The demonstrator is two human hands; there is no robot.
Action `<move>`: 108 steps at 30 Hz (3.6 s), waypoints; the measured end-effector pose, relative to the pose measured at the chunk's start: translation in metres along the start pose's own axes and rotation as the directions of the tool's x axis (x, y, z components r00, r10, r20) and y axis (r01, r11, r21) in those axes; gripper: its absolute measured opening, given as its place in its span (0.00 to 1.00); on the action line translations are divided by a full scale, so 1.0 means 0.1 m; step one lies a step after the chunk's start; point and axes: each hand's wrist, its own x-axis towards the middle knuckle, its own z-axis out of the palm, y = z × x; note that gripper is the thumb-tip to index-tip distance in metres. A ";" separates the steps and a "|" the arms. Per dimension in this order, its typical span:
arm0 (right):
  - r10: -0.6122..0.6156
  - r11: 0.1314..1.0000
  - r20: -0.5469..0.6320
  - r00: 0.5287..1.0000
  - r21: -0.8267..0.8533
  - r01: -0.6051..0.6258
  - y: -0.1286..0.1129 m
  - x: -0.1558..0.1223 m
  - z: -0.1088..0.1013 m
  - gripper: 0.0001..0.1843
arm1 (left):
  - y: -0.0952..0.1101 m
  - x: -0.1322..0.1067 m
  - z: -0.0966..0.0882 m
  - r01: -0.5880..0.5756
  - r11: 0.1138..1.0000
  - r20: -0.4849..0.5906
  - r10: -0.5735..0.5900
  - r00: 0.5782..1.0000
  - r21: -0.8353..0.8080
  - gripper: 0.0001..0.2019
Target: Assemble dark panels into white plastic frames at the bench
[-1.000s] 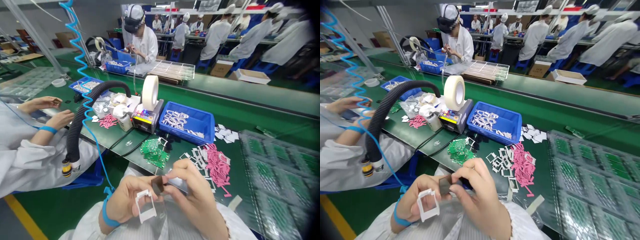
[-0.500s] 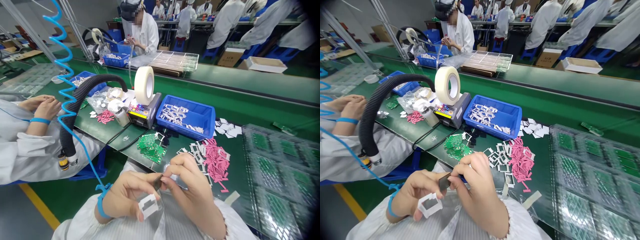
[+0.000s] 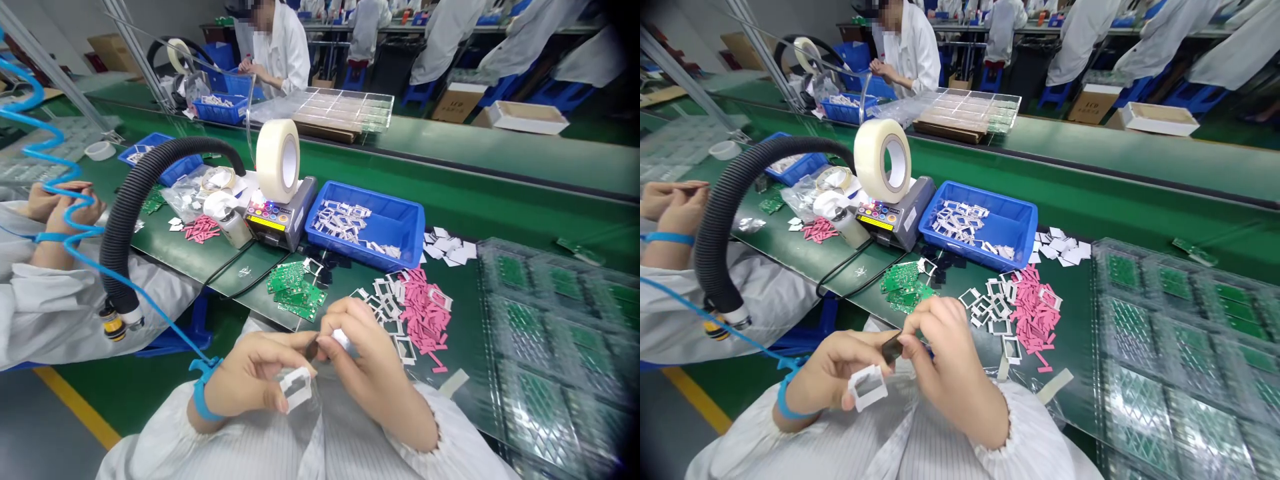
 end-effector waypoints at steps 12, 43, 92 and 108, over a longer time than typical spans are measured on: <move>0.444 0.786 0.233 0.865 -0.565 -0.251 0.58 -0.15 0.23 0.10 | -0.19 0.13 -0.20 -0.008 0.927 -0.336 -0.127 0.933 -0.375 0.17; -0.020 0.943 -0.127 0.992 0.327 0.061 0.00 0.05 -0.02 0.05 | -0.02 0.00 0.04 -0.091 0.974 0.045 0.102 0.994 -0.207 0.15; 0.055 0.998 0.160 0.986 0.026 -0.060 0.29 0.03 -0.08 0.21 | -0.16 0.06 -0.13 0.069 0.809 -0.019 -0.098 0.995 -0.584 0.15; -0.475 0.779 0.295 0.829 -0.296 0.552 0.01 0.34 -0.39 0.13 | -0.41 0.05 -0.22 0.390 0.708 0.243 -0.306 0.921 -0.588 0.20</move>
